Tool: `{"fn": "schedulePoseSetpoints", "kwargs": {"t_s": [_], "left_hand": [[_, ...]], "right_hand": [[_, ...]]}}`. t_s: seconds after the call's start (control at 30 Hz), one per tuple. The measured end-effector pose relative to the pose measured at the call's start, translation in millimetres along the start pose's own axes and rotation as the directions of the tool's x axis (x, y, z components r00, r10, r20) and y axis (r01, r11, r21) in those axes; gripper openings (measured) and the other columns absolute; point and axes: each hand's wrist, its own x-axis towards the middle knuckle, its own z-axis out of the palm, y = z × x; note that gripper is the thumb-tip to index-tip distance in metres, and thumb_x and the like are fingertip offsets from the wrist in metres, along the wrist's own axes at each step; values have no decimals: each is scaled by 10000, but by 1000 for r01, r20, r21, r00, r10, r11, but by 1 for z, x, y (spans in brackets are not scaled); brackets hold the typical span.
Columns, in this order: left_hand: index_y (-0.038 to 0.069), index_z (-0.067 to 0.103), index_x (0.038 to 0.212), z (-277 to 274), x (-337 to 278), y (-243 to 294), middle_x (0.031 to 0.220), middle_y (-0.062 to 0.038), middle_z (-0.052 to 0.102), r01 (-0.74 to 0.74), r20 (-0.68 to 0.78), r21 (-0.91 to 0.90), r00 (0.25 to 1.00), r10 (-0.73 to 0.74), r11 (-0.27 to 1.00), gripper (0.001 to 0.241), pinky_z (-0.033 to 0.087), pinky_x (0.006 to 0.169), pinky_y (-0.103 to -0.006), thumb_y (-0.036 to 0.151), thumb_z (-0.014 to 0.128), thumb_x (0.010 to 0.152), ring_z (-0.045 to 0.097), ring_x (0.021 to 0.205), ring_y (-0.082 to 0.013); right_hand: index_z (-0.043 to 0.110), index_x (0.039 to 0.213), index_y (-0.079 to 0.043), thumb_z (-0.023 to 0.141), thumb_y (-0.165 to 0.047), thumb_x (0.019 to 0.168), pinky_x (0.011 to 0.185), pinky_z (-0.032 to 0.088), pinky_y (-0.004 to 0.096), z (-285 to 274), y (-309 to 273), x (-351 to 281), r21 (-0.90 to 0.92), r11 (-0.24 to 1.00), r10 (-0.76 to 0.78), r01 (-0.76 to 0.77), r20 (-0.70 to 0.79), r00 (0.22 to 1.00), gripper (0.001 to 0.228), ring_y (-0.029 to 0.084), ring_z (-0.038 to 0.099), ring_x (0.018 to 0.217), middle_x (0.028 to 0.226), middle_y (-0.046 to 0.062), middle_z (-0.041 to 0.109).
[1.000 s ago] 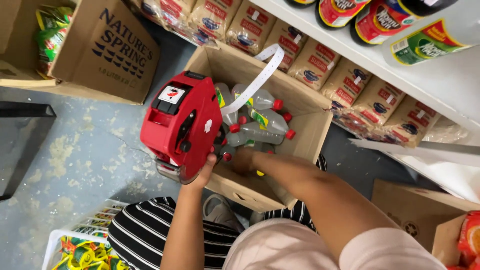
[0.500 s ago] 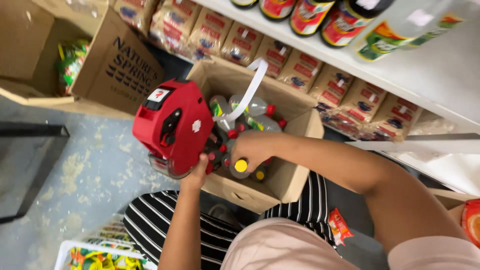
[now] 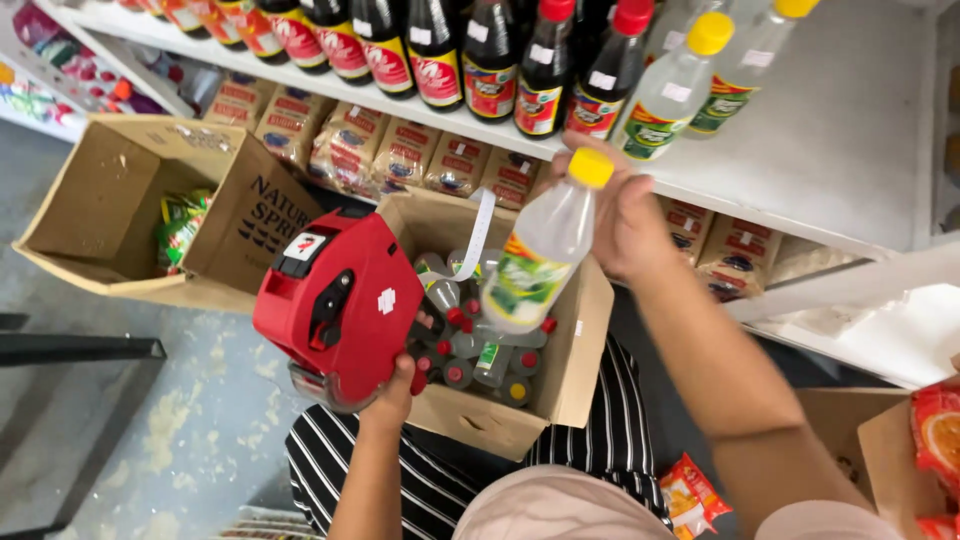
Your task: Apply price labels to individual bottles using a pricing gun and organize them into a box or onto a shelf.
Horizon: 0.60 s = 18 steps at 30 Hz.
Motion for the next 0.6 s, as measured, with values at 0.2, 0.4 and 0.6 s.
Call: {"fn": "schedulePoseSetpoints", "kwargs": {"t_s": [0.2, 0.4, 0.6], "left_hand": [[35, 644, 1319, 21, -8, 10, 1282, -84, 708, -124, 84, 299, 991, 103, 946, 540, 494, 1047, -397, 476, 627, 1007, 656, 1228, -255], [66, 694, 1210, 63, -24, 46, 1168, -81, 732, 14, 181, 438, 978, -103, 899, 421, 507, 974, -405, 400, 671, 956, 668, 1113, -251], [31, 667, 1156, 87, -33, 69, 1119, -112, 685, -125, 225, 493, 974, 13, 861, 391, 497, 907, -416, 289, 775, 884, 643, 1028, -280]], "right_hand": [[621, 1246, -81, 289, -894, 861, 904, 549, 558, 11, 85, -55, 599, 784, 531, -161, -513, 674, 959, 364, 685, 962, 1088, 146, 696], [635, 1240, -63, 226, -860, 875, 914, 569, 499, 27, 85, -44, 624, 771, 573, -132, -587, 571, 967, 319, 706, 982, 1097, 155, 718], [563, 1409, -95, 283, -676, 983, 1018, 527, 410, 34, 82, -30, 332, 936, 342, -121, -769, 540, 774, 231, 669, 1154, 1274, 90, 701]]}}
